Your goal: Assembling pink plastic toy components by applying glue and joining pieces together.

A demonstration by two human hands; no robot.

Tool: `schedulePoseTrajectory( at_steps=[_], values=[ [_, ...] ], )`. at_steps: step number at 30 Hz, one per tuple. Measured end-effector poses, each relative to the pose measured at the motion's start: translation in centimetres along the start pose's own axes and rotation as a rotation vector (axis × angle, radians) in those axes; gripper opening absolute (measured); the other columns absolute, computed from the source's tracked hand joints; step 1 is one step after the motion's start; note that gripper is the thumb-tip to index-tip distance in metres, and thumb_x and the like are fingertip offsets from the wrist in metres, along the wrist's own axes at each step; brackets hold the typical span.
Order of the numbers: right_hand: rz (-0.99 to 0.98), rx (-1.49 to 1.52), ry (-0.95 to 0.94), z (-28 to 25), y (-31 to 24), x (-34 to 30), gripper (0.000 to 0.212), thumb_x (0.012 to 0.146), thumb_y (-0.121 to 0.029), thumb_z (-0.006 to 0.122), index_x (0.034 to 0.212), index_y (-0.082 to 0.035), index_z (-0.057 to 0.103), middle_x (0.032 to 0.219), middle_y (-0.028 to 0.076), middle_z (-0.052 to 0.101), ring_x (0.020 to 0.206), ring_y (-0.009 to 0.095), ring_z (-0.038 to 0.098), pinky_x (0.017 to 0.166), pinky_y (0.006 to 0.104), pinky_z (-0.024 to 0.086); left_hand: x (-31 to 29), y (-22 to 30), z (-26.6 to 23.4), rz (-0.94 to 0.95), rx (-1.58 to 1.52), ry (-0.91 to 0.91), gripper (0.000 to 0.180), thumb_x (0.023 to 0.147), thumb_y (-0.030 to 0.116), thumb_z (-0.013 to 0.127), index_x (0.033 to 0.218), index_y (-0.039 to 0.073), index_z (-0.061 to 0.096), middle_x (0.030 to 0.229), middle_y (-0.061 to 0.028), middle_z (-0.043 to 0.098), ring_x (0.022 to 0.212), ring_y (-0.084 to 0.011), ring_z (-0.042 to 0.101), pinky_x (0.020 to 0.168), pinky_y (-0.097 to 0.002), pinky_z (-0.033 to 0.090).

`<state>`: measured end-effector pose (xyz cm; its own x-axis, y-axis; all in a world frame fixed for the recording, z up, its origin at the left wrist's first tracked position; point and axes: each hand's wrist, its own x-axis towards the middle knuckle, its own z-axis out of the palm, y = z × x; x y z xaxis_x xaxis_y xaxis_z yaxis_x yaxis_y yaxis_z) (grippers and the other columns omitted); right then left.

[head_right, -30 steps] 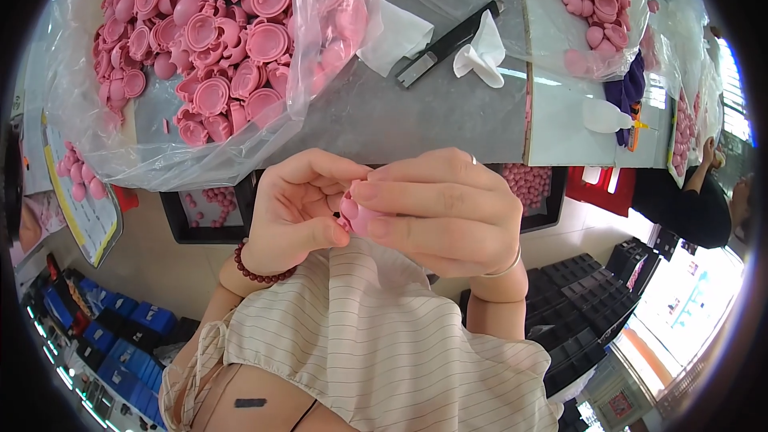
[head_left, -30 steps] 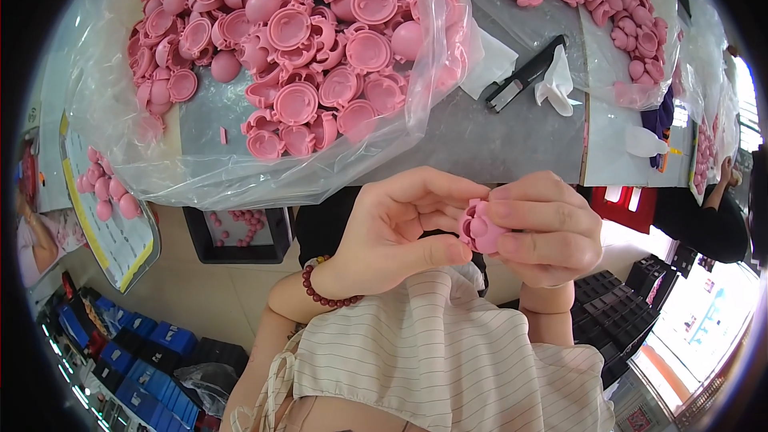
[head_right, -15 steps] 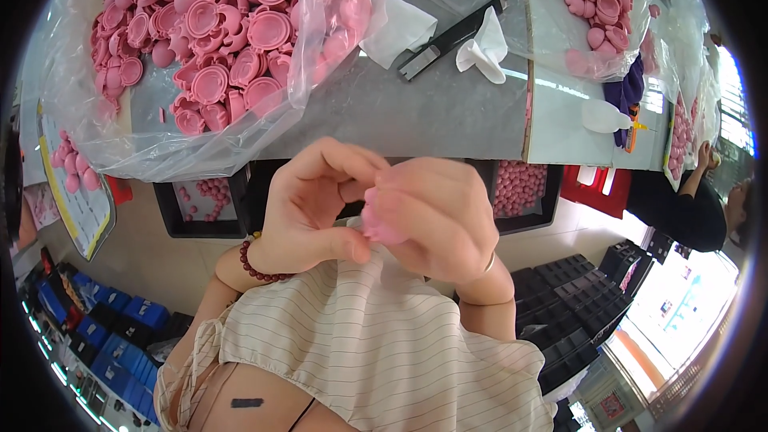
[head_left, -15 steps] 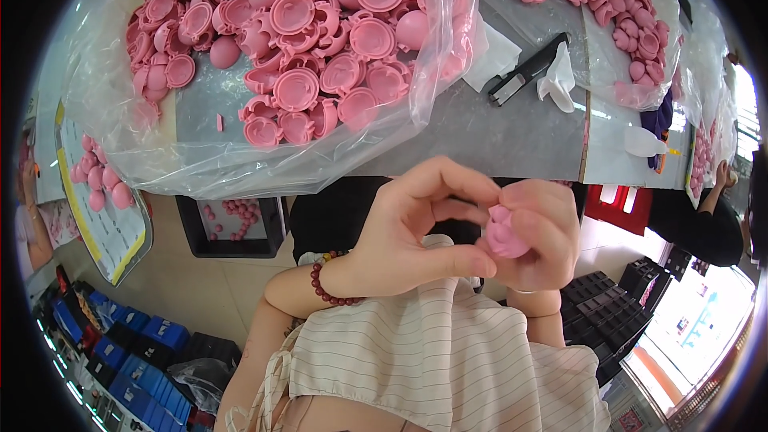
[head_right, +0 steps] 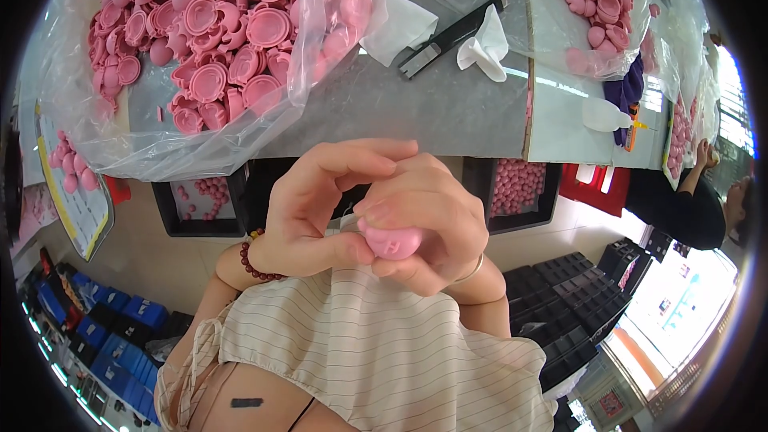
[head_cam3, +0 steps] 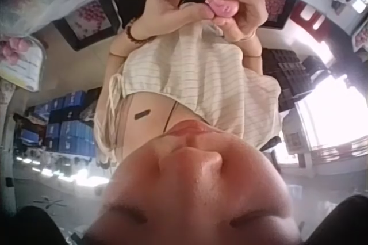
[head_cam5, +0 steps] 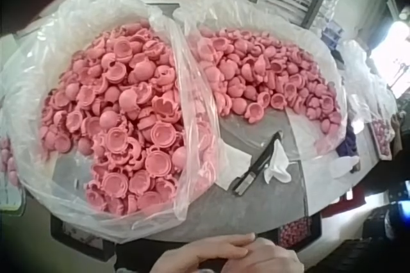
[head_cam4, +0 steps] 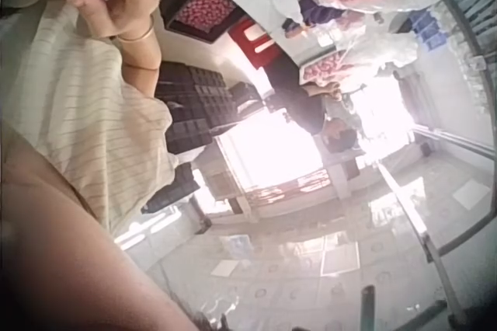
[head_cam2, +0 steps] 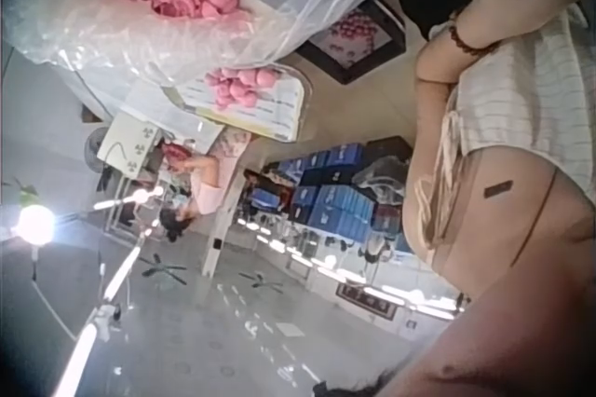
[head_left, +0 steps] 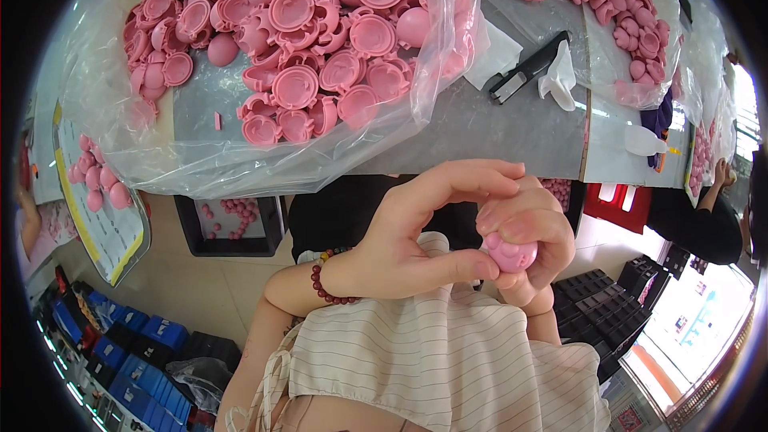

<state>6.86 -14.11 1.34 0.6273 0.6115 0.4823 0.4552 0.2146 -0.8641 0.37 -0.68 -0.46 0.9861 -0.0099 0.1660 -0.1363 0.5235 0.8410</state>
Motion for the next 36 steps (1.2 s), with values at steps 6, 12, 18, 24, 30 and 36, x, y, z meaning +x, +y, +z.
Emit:
schedulePoseTrajectory(
  at_steps=[6, 12, 18, 24, 30, 36],
  values=[
    [0.085, 0.062, -0.021, -0.5, 0.3, 0.2, 0.050, 0.068, -0.045, 0.066, 0.088, 0.000, 0.058, 0.074, 0.009, 0.055, 0.063, 0.019, 0.051, 0.058, 0.0280, 0.042, 0.5, 0.6, -0.6, 0.098, 0.294, -0.038, 0.055, 0.069, 0.029, 0.071, 0.109, -0.001, 0.049, 0.116, -0.0156, 0.046, 0.106, -0.0217, 0.046, 0.090, -0.0334, 0.036],
    [-0.042, -0.520, 0.065, -2.1, 0.0, 0.1, 0.075, 0.057, -0.065, 0.057, 0.092, 0.001, 0.060, 0.070, 0.003, 0.041, 0.063, 0.015, 0.039, 0.054, 0.0257, 0.031, 0.0, 0.9, -0.2, -0.200, -0.081, 0.018, 0.054, 0.068, 0.035, 0.071, 0.103, -0.002, 0.053, 0.103, -0.0101, 0.052, 0.092, -0.0178, 0.052, 0.078, -0.0276, 0.041],
    [-0.161, -0.836, 1.023, -9.8, 1.3, 0.0, 0.044, 0.085, -0.033, 0.047, 0.106, 0.006, 0.049, 0.084, 0.009, 0.051, 0.078, 0.015, 0.048, 0.067, 0.0254, 0.040, 0.3, 1.1, -0.1, -0.220, -0.549, 0.034, 0.057, 0.077, 0.036, 0.061, 0.110, -0.005, 0.041, 0.085, -0.0140, 0.056, 0.078, -0.0204, 0.057, 0.069, -0.0285, 0.045],
    [0.217, -1.163, 0.865, -16.5, 3.6, -0.3, 0.030, 0.078, -0.014, 0.061, 0.098, 0.006, 0.054, 0.085, 0.010, 0.059, 0.074, 0.014, 0.055, 0.066, 0.0227, 0.044, 0.0, 1.3, -0.7, -0.258, -0.654, -0.043, 0.064, 0.082, 0.048, 0.048, 0.111, -0.007, 0.036, 0.080, -0.0162, 0.056, 0.071, -0.0217, 0.058, 0.064, -0.0287, 0.046],
    [0.182, -0.689, 0.859, -12.9, 3.4, 1.7, 0.024, 0.079, -0.013, 0.059, 0.090, 0.008, 0.055, 0.086, 0.016, 0.062, 0.071, 0.014, 0.057, 0.063, 0.0229, 0.044, -1.5, 3.3, -0.8, -0.277, -0.577, 0.029, 0.055, 0.081, 0.041, 0.053, 0.104, -0.008, 0.043, 0.076, -0.0171, 0.057, 0.068, -0.0235, 0.058, 0.061, -0.0304, 0.047],
    [0.202, -0.497, 0.695, -9.3, 3.4, 3.4, 0.033, 0.083, -0.017, 0.051, 0.106, 0.006, 0.048, 0.090, 0.018, 0.061, 0.068, 0.012, 0.056, 0.056, 0.0176, 0.041, -7.4, 11.4, -7.1, 0.266, 1.339, 0.984, 0.039, 0.083, 0.024, 0.050, 0.106, -0.007, 0.050, 0.105, -0.0162, 0.055, 0.097, -0.0229, 0.052, 0.083, -0.0312, 0.039]
  ],
)
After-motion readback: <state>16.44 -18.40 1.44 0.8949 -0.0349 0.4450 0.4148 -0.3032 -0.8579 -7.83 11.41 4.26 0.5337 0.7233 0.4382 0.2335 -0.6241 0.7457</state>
